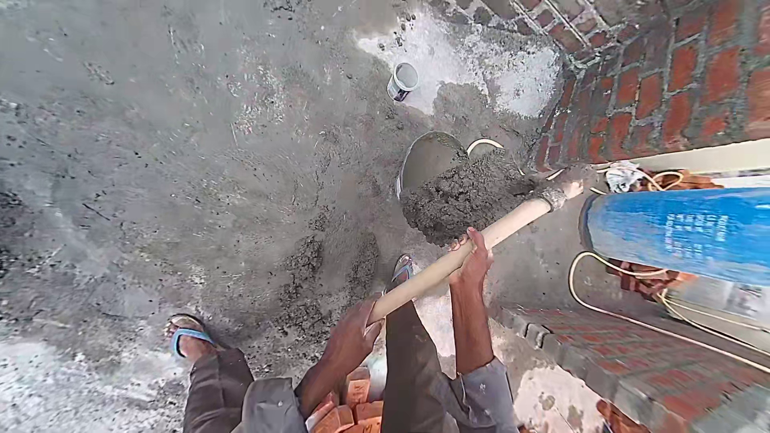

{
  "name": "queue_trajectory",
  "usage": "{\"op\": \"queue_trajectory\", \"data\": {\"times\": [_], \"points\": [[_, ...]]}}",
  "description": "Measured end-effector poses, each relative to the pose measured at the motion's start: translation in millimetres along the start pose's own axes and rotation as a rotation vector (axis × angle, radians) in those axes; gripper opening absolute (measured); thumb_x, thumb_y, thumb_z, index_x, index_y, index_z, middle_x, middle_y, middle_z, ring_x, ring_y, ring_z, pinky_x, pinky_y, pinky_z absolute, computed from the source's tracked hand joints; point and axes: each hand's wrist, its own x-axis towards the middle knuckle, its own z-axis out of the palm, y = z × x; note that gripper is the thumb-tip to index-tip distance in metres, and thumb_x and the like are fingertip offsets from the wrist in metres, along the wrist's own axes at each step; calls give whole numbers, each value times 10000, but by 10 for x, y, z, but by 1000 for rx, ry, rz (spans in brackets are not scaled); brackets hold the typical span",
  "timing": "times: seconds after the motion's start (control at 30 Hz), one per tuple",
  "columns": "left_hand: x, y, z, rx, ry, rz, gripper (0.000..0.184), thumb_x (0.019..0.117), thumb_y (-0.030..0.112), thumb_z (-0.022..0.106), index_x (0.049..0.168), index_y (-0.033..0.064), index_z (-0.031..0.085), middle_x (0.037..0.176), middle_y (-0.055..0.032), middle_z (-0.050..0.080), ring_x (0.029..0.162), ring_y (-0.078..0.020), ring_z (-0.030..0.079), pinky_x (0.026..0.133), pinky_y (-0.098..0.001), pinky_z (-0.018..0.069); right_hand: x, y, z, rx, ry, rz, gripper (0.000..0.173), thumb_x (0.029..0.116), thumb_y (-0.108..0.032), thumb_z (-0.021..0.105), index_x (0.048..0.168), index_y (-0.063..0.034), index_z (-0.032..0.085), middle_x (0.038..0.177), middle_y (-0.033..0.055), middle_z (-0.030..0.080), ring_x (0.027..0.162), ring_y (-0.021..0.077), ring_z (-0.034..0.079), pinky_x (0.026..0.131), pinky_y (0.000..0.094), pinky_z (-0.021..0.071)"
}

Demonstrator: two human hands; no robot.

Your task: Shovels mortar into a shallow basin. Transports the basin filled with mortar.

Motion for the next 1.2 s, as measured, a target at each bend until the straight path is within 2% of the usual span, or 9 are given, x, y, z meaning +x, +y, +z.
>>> {"op": "queue_trajectory", "data": {"times": [0.1, 0.2, 0.37, 0.5, 0.8, 0.97, 1.03, 1.1, 1.2], "points": [[1010, -255, 72, 181, 27, 31, 589, 1036, 298, 565, 1563, 99, 391, 1476, -198, 537, 1334, -381, 550, 1111, -550, 437, 397, 115, 154, -5, -18, -107, 115, 919, 0, 539, 805, -2, 523, 520, 76, 530, 432, 188, 566, 472, 344, 556], [1580, 23, 25, 213, 59, 107, 594, 1051, 282, 532, 1577, 71, 353, 1580, -185, 430, 1434, -362, 453, 1185, -516, 355, 707, -111, 249, -1, -68, -229, 215, 899, -44, 540, 686, -71, 522, 519, 51, 525, 453, 196, 558, 504, 370, 545], [1680, 393, 71, 234, 74, 224, 583, 1059, 289, 516, 1575, 65, 363, 1597, -174, 414, 1483, -347, 389, 1243, -545, 222, 608, -523, -24, 24, -173, -397, 230, 927, -73, 443, 711, -104, 517, 536, 27, 527, 474, 172, 559, 522, 349, 541], [1646, 534, 75, 256, 110, 267, 551, 1059, 286, 505, 1552, 61, 404, 1581, -169, 439, 1472, -337, 409, 1249, -566, 184, 455, -718, -116, 33, -184, -459, 240, 929, -88, 408, 713, -111, 510, 531, 20, 521, 474, 172, 562, 531, 365, 547], [1681, 528, 125, 199, 243, 241, 520, 1035, 258, 553, 1516, 76, 472, 1496, -157, 545, 1429, -321, 474, 1237, -559, 232, 440, -710, -15, 9, -262, -515, 218, 921, -67, 408, 736, -125, 507, 527, 6, 516, 468, 163, 559, 527, 353, 546], [1191, 46, 170, 152, 107, 140, 631, 1000, 289, 580, 1570, 95, 392, 1403, -170, 617, 1356, -333, 545, 1254, -546, 188, 192, -273, -139, -6, -220, -332, 202, 936, -67, 424, 761, -99, 520, 532, 26, 529, 474, 171, 569, 530, 358, 551], [611, -330, 182, 113, 92, 59, 699, 947, 308, 628, 1574, 112, 388, 1277, -152, 686, 1211, -334, 637, 1176, -526, 348, -53, 50, -176, -29, -218, -162, 212, 940, -50, 426, 748, -78, 511, 516, 40, 522, 452, 179, 557, 508, 361, 547], [-148, -616, 176, 96, 20, -112, 770, 902, 309, 664, 1593, 159, 358, 1170, -168, 716, 1073, -366, 686, 995, -549, 505, -361, 480, -250, -68, -214, 67, 209, 958, -42, 449, 764, -55, 524, 521, 42, 524, 445, 172, 550, 497, 353, 549], [-984, -835, 285, 92, -61, -351, 788, 904, 323, 646, 1613, 229, 314, 1065, -184, 730, 931, -393, 715, 821, -597, 558, -575, 1325, -322, -171, -180, 391, 149, 1006, -85, 510, 868, -39, 544, 570, 40, 527, 450, 150, 550, 467, 325, 554]]}}
